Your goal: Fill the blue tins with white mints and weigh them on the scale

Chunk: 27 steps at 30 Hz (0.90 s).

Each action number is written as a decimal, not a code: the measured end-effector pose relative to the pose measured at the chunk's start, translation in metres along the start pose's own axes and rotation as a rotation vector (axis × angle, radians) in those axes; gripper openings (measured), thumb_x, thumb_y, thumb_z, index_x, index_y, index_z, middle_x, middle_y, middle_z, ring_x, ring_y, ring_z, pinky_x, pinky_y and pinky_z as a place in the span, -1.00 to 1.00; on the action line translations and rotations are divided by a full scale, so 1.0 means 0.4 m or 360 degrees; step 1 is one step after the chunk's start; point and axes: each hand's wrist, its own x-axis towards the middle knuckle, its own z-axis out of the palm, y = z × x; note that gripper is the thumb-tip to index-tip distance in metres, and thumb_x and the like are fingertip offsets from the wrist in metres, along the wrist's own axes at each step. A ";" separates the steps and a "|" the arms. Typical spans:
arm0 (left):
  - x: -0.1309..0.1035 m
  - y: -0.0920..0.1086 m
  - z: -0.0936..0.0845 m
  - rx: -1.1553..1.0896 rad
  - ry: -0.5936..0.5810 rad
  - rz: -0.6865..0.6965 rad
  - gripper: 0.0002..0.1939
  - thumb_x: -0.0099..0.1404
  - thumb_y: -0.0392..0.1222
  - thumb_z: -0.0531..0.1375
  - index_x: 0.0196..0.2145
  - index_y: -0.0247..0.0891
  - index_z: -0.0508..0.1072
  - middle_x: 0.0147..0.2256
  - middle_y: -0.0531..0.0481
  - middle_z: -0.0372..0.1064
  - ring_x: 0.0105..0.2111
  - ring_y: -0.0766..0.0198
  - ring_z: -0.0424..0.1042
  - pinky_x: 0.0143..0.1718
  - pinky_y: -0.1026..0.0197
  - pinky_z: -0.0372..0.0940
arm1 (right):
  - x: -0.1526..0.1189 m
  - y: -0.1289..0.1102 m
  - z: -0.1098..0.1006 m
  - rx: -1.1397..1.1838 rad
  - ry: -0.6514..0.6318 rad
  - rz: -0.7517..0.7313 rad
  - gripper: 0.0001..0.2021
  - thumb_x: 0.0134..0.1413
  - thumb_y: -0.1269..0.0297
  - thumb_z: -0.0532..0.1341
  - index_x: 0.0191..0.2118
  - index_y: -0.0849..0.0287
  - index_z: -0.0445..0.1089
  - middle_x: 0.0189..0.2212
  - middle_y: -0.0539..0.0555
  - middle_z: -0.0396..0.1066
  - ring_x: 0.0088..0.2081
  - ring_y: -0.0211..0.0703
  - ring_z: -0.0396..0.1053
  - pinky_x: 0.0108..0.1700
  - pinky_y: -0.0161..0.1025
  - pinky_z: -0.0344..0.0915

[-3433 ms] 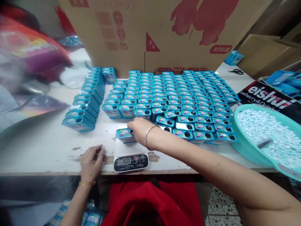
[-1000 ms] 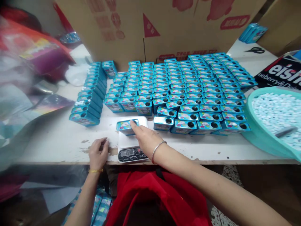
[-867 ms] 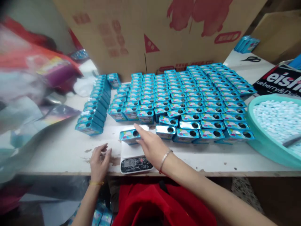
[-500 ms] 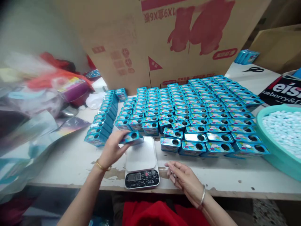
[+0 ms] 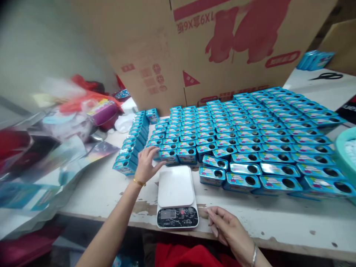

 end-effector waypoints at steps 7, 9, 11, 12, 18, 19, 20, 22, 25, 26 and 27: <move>-0.176 -0.190 -0.145 0.0477 -0.0052 -0.0355 -0.64 0.13 0.01 0.25 -0.16 -0.19 0.38 0.02 -0.23 0.26 0.02 -0.08 0.22 -0.03 -0.06 0.09 | -0.017 -0.043 -0.016 0.0477 0.0045 0.0235 -0.54 -0.38 0.15 0.50 -0.25 0.20 0.50 -0.26 0.10 0.43 -0.17 -0.18 0.38 -0.21 -0.46 0.36; -0.212 -0.223 -0.144 0.0603 -0.0152 -0.0316 -0.77 0.18 -0.09 0.22 -0.20 -0.17 0.41 0.05 -0.23 0.25 0.04 -0.10 0.21 -0.05 -0.08 0.10 | -0.010 -0.041 -0.010 0.0512 0.0023 0.0264 -0.55 -0.37 0.19 0.50 -0.23 0.20 0.50 -0.22 0.12 0.44 -0.15 -0.18 0.39 -0.18 -0.46 0.37; -0.226 -0.228 -0.141 0.0646 -0.0154 -0.0228 -0.90 0.23 -0.18 0.16 -0.27 -0.16 0.43 0.07 -0.20 0.25 0.07 -0.09 0.18 -0.03 -0.10 0.08 | -0.005 -0.035 0.000 0.0523 -0.0018 0.0238 -0.62 -0.31 0.19 0.48 -0.27 0.20 0.50 -0.26 0.10 0.44 -0.21 -0.23 0.40 -0.21 -0.47 0.37; -0.224 -0.219 -0.144 0.0639 -0.0131 -0.0185 -0.92 0.25 -0.19 0.14 -0.31 -0.16 0.43 0.07 -0.19 0.26 0.08 -0.08 0.18 -0.02 -0.12 0.08 | -0.005 -0.033 0.005 0.0525 -0.0042 0.0214 -0.65 -0.27 0.17 0.47 -0.30 0.21 0.50 -0.31 0.08 0.44 -0.26 -0.26 0.39 -0.24 -0.47 0.36; -0.124 -0.028 -0.236 0.0210 -0.0076 -0.0006 -0.83 0.32 -0.10 0.05 -0.35 -0.20 0.36 -0.10 -0.16 0.33 -0.15 0.09 0.34 -0.15 0.06 0.24 | -0.028 -0.039 0.027 0.0480 -0.0127 0.0126 -0.66 -0.19 0.20 0.43 -0.25 0.27 0.49 -0.28 0.11 0.42 -0.33 -0.29 0.35 -0.31 -0.43 0.31; -0.100 0.014 -0.246 0.0115 -0.0086 0.0027 -0.83 0.33 -0.10 0.05 -0.33 -0.20 0.36 -0.10 -0.16 0.32 -0.15 0.10 0.34 -0.16 0.08 0.26 | -0.033 -0.042 0.029 0.0454 -0.0134 0.0130 -0.62 -0.20 0.21 0.44 -0.21 0.28 0.48 -0.27 0.13 0.42 -0.32 -0.29 0.35 -0.32 -0.43 0.30; -0.078 0.053 -0.249 0.0011 -0.0122 0.0066 -0.83 0.34 -0.10 0.04 -0.32 -0.20 0.35 -0.11 -0.15 0.32 -0.16 0.12 0.34 -0.16 0.10 0.26 | -0.037 -0.045 0.031 0.0425 -0.0149 0.0127 -0.60 -0.21 0.21 0.44 -0.20 0.29 0.47 -0.29 0.14 0.42 -0.32 -0.29 0.35 -0.33 -0.43 0.28; -0.039 0.123 -0.234 -0.0171 -0.0254 0.0168 -0.82 0.36 -0.11 0.02 -0.31 -0.22 0.33 -0.17 -0.13 0.32 -0.19 0.16 0.35 -0.19 0.14 0.27 | -0.044 -0.049 0.033 0.0370 -0.0185 0.0086 -0.58 -0.20 0.18 0.43 -0.20 0.30 0.46 -0.34 0.13 0.42 -0.35 -0.29 0.35 -0.38 -0.42 0.25; -0.005 0.190 -0.180 -0.0240 -0.0503 0.0339 -0.86 0.34 -0.13 0.06 -0.29 -0.25 0.31 -0.27 -0.09 0.34 -0.28 0.18 0.34 -0.26 0.16 0.25 | -0.053 -0.054 0.029 0.0274 -0.0195 0.0022 -0.59 -0.19 0.12 0.42 -0.23 0.30 0.45 -0.41 0.09 0.41 -0.44 -0.34 0.30 -0.46 -0.42 0.17; 0.000 0.202 -0.162 -0.0208 -0.0572 0.0378 -0.87 0.32 -0.14 0.09 -0.28 -0.25 0.31 -0.29 -0.08 0.34 -0.29 0.17 0.34 -0.28 0.15 0.25 | -0.055 -0.054 0.026 0.0250 -0.0179 0.0015 -0.59 -0.20 0.12 0.42 -0.23 0.30 0.45 -0.43 0.07 0.40 -0.47 -0.36 0.27 -0.48 -0.43 0.14; 0.003 0.209 -0.147 -0.0175 -0.0627 0.0398 -0.87 0.30 -0.15 0.12 -0.27 -0.26 0.31 -0.30 -0.08 0.35 -0.30 0.16 0.34 -0.30 0.15 0.24 | -0.058 -0.053 0.022 0.0238 -0.0156 0.0011 -0.59 -0.20 0.12 0.42 -0.24 0.30 0.45 -0.45 0.06 0.39 -0.48 -0.38 0.24 -0.49 -0.43 0.11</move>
